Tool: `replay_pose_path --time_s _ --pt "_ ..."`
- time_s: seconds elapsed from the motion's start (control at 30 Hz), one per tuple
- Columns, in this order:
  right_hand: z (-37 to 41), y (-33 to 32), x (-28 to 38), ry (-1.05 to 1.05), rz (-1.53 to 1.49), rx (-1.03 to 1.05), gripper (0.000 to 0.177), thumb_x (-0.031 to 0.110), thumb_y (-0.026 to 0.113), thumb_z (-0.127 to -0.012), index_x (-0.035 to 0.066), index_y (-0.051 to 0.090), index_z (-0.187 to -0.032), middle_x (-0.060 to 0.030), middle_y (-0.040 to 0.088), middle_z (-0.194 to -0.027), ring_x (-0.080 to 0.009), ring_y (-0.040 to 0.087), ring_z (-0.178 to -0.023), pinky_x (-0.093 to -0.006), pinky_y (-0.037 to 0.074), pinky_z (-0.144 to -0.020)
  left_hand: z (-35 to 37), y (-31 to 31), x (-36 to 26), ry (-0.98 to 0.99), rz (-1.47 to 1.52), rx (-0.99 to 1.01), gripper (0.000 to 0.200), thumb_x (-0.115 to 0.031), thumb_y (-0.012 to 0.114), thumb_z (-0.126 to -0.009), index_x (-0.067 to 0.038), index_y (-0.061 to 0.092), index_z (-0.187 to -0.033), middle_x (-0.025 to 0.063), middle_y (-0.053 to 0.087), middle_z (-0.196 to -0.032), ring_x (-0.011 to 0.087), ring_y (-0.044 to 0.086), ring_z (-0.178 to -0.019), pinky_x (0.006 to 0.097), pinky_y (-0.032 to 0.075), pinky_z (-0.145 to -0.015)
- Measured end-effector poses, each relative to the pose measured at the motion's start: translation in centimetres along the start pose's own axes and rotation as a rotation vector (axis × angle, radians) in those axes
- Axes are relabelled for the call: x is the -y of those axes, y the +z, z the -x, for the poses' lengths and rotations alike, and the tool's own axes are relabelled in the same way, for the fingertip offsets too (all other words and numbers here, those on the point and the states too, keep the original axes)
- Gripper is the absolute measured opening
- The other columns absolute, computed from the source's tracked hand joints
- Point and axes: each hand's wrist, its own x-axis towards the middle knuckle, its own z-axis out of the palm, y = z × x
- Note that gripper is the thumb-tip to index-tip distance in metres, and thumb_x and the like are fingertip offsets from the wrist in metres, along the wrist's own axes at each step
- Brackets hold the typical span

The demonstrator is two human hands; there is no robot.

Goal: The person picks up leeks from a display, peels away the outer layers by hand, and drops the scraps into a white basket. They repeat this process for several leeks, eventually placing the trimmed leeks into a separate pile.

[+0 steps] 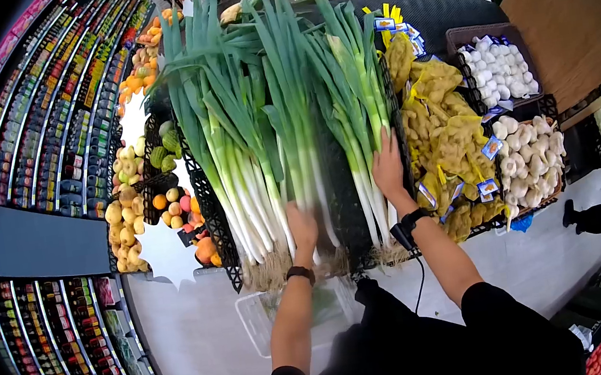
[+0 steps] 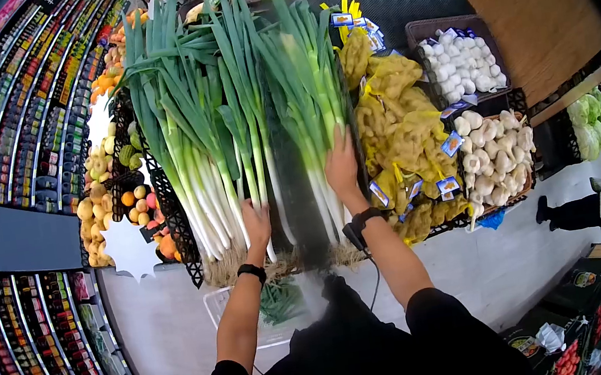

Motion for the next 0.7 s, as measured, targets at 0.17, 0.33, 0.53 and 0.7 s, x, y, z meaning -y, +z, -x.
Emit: replay_pose_path --time_s 0.17,0.33,0.53,0.7 --pt "-0.2 0.2 1.0 -0.021 0.118 -0.016 0.069 -0.003 0.054 -0.083 -0.003 0.028 -0.147 -0.0335 0.028 -0.147 -0.0508 0.041 -0.123 -0.0488 0.037 -0.103 -0.5 -2.5 -3.5 0.067 0.12 -0.15 0.025 -0.019 0.058 -0.096 0.004 0.053 -0.105 0.022 0.059 -0.092 0.0354 0.056 -0.081 0.0424 0.044 -0.074" --pt "1.7 -0.9 7.3 -0.296 -0.242 -0.079 0.043 0.004 0.061 -0.089 0.003 0.049 -0.13 -0.0219 0.046 -0.135 -0.0347 0.049 -0.124 -0.0404 0.041 -0.102 0.2 -4.4 -5.7 -0.058 0.277 -0.116 0.021 -0.015 0.053 -0.096 0.005 0.053 -0.103 0.0272 0.055 -0.083 0.0383 0.054 -0.074 0.0451 0.042 -0.067" --pt "2.2 2.8 14.3 0.595 -1.51 0.787 0.053 0.025 0.068 -0.09 0.0 0.046 -0.131 -0.0142 0.062 -0.115 -0.0241 0.065 -0.097 -0.0342 0.053 -0.083 2.4 -8.9 -6.9 -0.071 0.415 0.006 0.021 -0.022 0.045 -0.102 -0.003 0.052 -0.097 -0.0009 0.05 -0.074 0.0031 0.041 -0.056 0.0212 0.033 -0.049" --pt "-0.7 3.8 19.5 0.724 -1.794 1.111 0.037 0.015 0.062 -0.092 -0.002 0.05 -0.122 -0.0158 0.064 -0.112 -0.027 0.066 -0.096 -0.0401 0.056 -0.081 6.1 -12.7 -7.6 -0.05 0.322 0.004 0.021 -0.021 0.045 -0.101 -0.002 0.052 -0.097 -0.0009 0.05 -0.074 0.0069 0.044 -0.058 0.0246 0.037 -0.052"
